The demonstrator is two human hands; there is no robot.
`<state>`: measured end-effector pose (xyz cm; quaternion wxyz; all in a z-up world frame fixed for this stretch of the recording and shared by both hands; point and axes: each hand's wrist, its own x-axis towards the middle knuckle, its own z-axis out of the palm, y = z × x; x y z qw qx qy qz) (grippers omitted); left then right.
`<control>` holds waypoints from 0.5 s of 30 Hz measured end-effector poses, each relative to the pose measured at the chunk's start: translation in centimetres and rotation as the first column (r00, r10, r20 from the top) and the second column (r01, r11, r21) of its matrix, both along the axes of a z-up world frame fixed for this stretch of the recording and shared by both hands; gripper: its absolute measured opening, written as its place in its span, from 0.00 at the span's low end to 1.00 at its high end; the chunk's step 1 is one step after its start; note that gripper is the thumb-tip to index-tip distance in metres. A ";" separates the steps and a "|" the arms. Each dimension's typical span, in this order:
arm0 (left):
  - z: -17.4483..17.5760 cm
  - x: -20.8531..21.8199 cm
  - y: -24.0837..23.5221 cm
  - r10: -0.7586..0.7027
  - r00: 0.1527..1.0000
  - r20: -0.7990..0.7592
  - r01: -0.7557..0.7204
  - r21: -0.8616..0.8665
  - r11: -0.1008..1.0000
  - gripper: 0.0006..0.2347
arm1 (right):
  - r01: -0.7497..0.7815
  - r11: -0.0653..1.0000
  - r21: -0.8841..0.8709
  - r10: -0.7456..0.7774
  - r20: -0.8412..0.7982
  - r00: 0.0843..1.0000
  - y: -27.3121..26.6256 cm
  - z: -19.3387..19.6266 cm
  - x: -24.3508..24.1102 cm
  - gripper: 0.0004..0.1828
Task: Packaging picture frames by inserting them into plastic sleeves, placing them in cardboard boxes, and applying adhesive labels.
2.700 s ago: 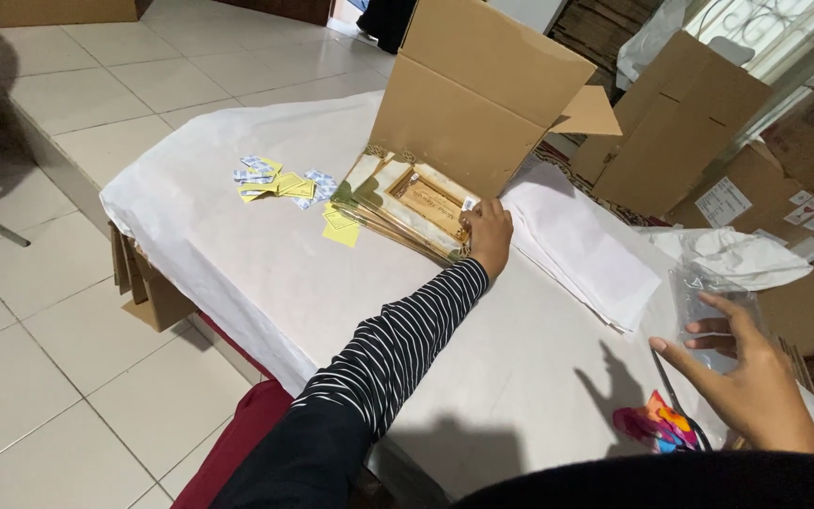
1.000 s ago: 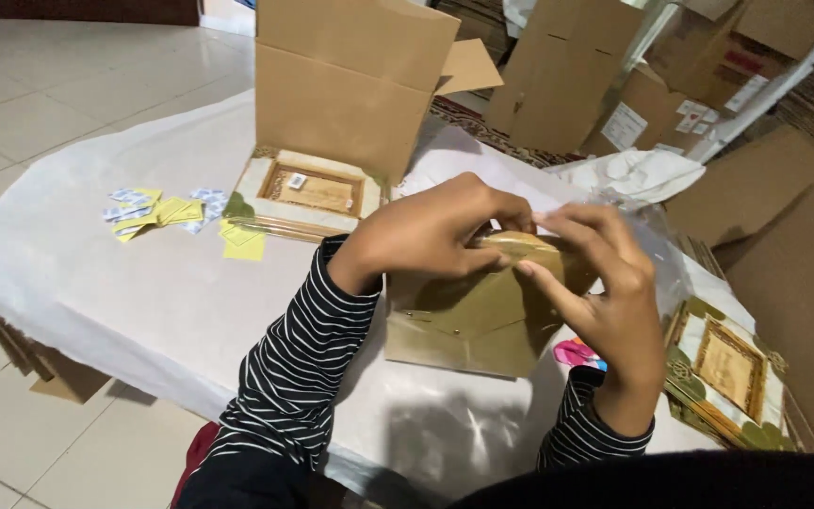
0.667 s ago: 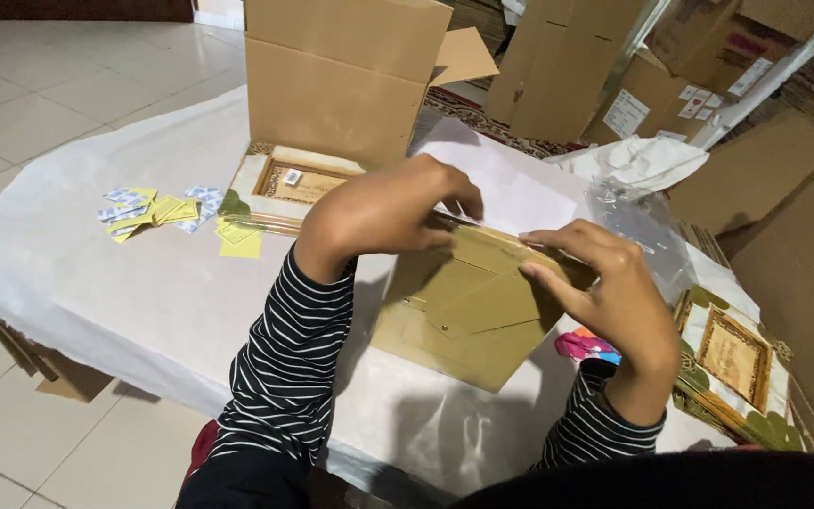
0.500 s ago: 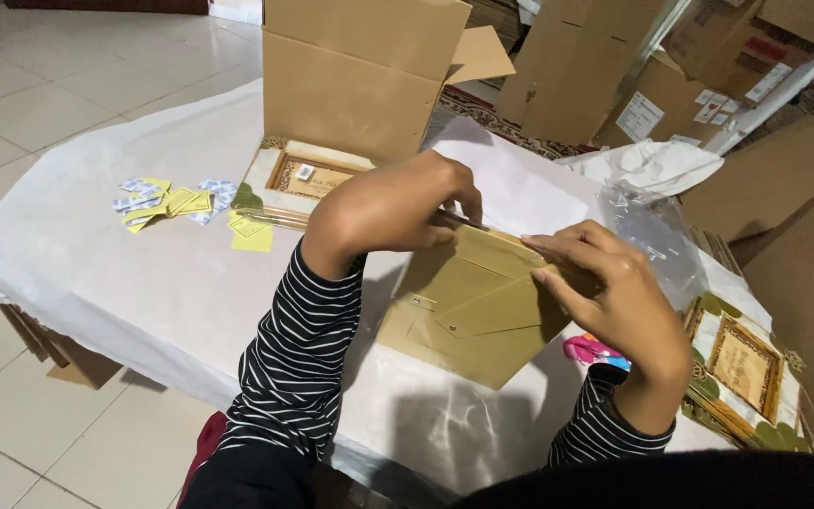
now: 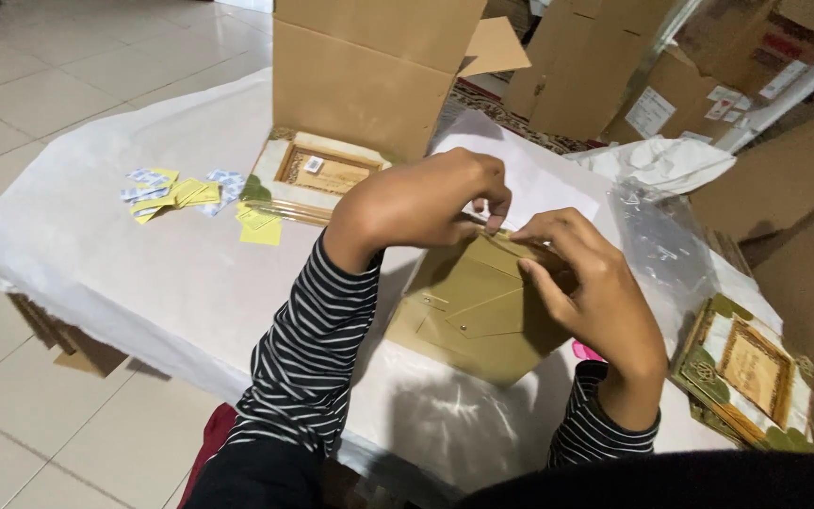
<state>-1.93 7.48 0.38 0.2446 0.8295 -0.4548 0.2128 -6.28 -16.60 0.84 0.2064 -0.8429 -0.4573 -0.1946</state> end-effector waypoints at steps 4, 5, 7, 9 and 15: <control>-0.1 0.7 1.6 -0.151 0.988 -0.003 0.151 -0.043 0.988 0.09 | -0.040 0.999 -0.021 0.040 0.009 0.999 0.2 0.1 0.0 0.10; -0.2 0.5 2.2 -0.145 0.989 0.001 0.145 -0.047 0.988 0.09 | -0.016 1.000 -0.022 0.016 0.003 1.000 0.2 0.0 0.2 0.10; -0.2 0.2 2.3 -0.153 0.988 0.007 0.153 -0.046 0.987 0.09 | 0.022 1.000 -0.020 -0.022 -0.001 1.000 0.0 -0.2 0.0 0.10; 0.0 -0.1 2.2 -0.102 0.994 -0.046 0.102 -0.006 0.995 0.10 | 0.025 0.999 -0.022 -0.025 -0.004 1.000 0.2 -0.1 -0.1 0.09; -0.3 0.5 -0.6 -0.030 0.996 -0.090 0.037 0.079 0.996 0.08 | 0.013 0.999 -0.034 -0.013 -0.008 1.000 0.2 -0.4 -0.1 0.08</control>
